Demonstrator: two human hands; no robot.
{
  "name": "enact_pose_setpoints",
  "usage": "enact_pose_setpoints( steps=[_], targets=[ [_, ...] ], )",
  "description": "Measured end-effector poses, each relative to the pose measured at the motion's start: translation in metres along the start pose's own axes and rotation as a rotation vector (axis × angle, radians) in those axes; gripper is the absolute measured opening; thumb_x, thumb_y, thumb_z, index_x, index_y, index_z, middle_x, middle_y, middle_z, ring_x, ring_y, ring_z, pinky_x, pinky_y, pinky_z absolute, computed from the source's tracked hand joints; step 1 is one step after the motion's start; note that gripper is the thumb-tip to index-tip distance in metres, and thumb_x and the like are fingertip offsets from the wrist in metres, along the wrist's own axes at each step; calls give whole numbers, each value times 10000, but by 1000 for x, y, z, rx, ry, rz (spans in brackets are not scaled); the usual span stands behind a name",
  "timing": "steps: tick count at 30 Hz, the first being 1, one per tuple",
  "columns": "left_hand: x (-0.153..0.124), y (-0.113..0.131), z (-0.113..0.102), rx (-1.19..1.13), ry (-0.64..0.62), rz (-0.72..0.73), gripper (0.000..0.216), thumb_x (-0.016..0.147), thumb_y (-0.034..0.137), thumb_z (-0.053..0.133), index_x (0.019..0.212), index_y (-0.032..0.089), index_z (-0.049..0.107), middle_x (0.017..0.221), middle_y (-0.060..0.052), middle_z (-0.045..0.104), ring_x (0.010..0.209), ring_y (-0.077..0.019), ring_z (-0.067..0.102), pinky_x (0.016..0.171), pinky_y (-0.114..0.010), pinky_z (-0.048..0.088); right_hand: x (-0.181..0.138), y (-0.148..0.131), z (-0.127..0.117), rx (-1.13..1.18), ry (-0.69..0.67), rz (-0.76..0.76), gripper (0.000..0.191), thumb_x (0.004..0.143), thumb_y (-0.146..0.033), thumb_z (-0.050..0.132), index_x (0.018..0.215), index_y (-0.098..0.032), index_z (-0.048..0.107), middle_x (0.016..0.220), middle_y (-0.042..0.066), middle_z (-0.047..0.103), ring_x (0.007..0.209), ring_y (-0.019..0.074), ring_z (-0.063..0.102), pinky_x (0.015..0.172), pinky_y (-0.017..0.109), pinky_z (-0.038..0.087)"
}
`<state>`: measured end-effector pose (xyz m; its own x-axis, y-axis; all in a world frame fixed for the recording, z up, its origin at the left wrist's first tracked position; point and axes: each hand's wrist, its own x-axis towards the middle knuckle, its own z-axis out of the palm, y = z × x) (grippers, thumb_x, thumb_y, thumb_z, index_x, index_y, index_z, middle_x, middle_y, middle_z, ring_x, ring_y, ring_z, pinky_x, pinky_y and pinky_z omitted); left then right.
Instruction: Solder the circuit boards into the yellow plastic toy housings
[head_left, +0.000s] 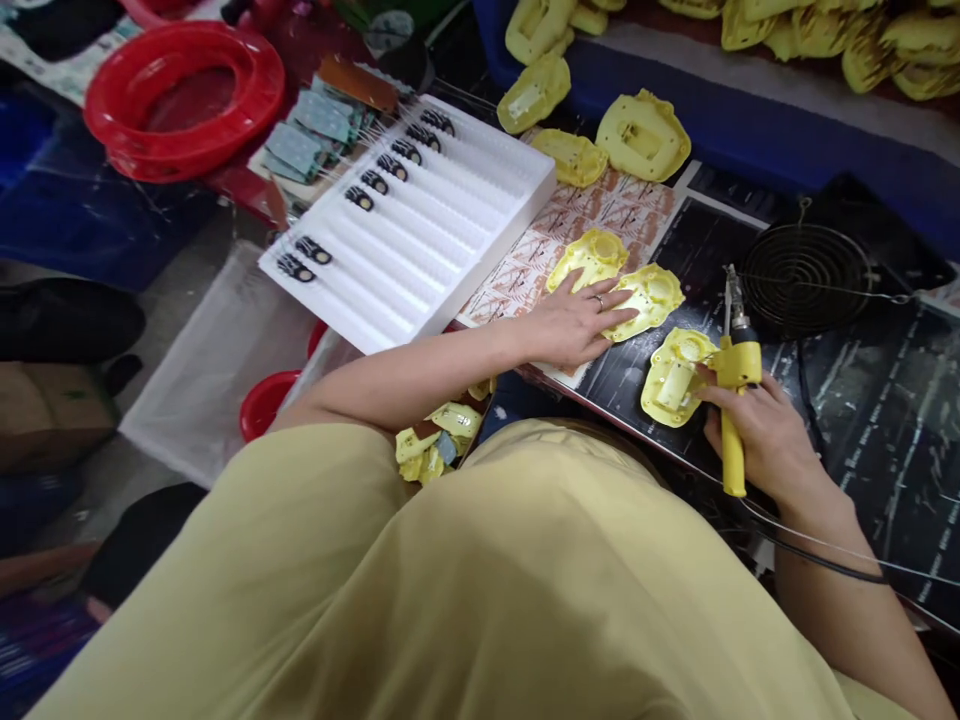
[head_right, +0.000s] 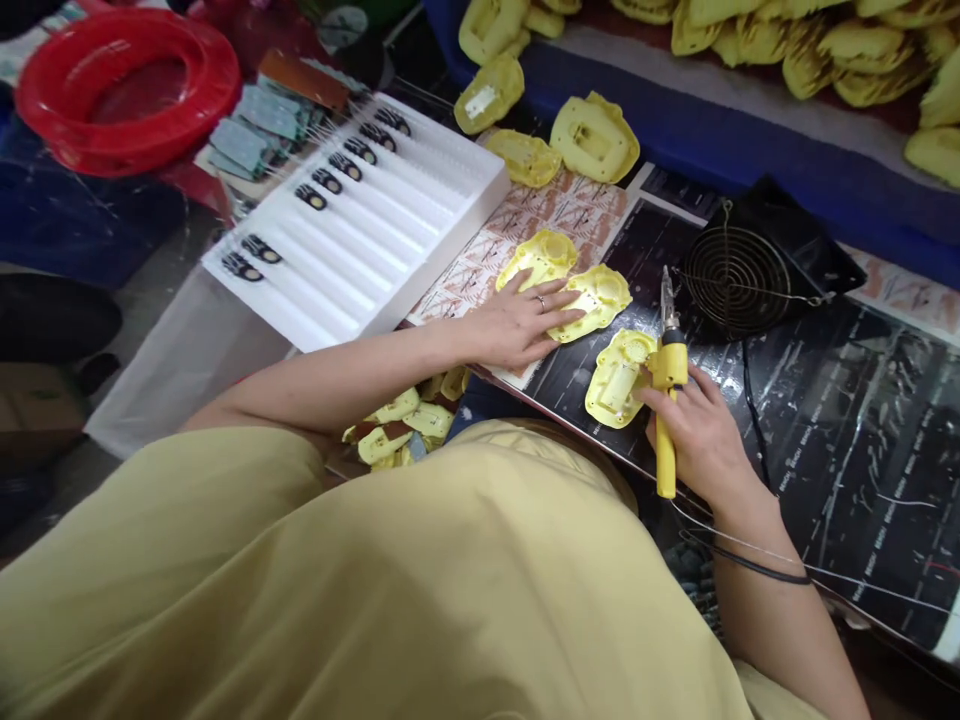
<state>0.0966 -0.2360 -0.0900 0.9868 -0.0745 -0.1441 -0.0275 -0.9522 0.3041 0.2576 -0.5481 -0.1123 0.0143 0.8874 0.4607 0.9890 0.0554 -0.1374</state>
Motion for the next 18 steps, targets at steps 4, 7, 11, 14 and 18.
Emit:
enact_pose_setpoints(
  steps=[4, 7, 11, 14, 18],
  targets=[
    [-6, -24, -13, -85, -45, 202, 569, 1008, 306, 616, 1567, 247, 708, 1772, -130, 570, 1718, -350, 450, 1443, -627, 272, 6, -13, -3, -16, 24, -40, 222, 1059, -242, 759, 1267, -263, 684, 1089, 30, 853, 958, 230, 800, 1110, 432, 583],
    [-8, -27, -10, -119, 113, 87, 576, 1047, 392, 625, 1599, 240, 689, 1844, -175, 451, 1733, -394, 415, 1421, -652, 314, 7, -20, -2, -16, 57, -72, 251, 1052, -270, 800, 1282, -272, 701, 1026, 8, 848, 911, 219, 781, 1097, 410, 564],
    [0, -8, -5, -33, 58, -187, 675, 1114, 409, 532, 1750, 185, 516, 1884, -221, 342, 1780, -421, 306, 1435, -712, 225, 5, -18, 8, -92, 141, -23, 320, 1039, -307, 822, 1350, -294, 744, 885, -9, 804, 762, 205, 717, 937, 383, 570],
    [12, 1, -9, 14, -41, -133, 680, 1114, 385, 542, 1762, 182, 508, 1911, -172, 308, 1790, -363, 301, 1464, -583, 237, 13, -15, 17, -53, 152, -35, 530, 1047, -292, 749, 1561, -380, 654, 859, -10, 794, 703, 252, 740, 696, 382, 603],
    [23, 3, -21, 86, 10, -91, 631, 1112, 351, 552, 1723, 195, 577, 1846, -146, 461, 1751, -317, 395, 1445, -514, 306, 35, -18, 21, 45, 194, 0, 799, 970, -352, 812, 1674, -576, 508, 625, -38, 658, 456, 305, 643, 342, 373, 494]
  ],
)
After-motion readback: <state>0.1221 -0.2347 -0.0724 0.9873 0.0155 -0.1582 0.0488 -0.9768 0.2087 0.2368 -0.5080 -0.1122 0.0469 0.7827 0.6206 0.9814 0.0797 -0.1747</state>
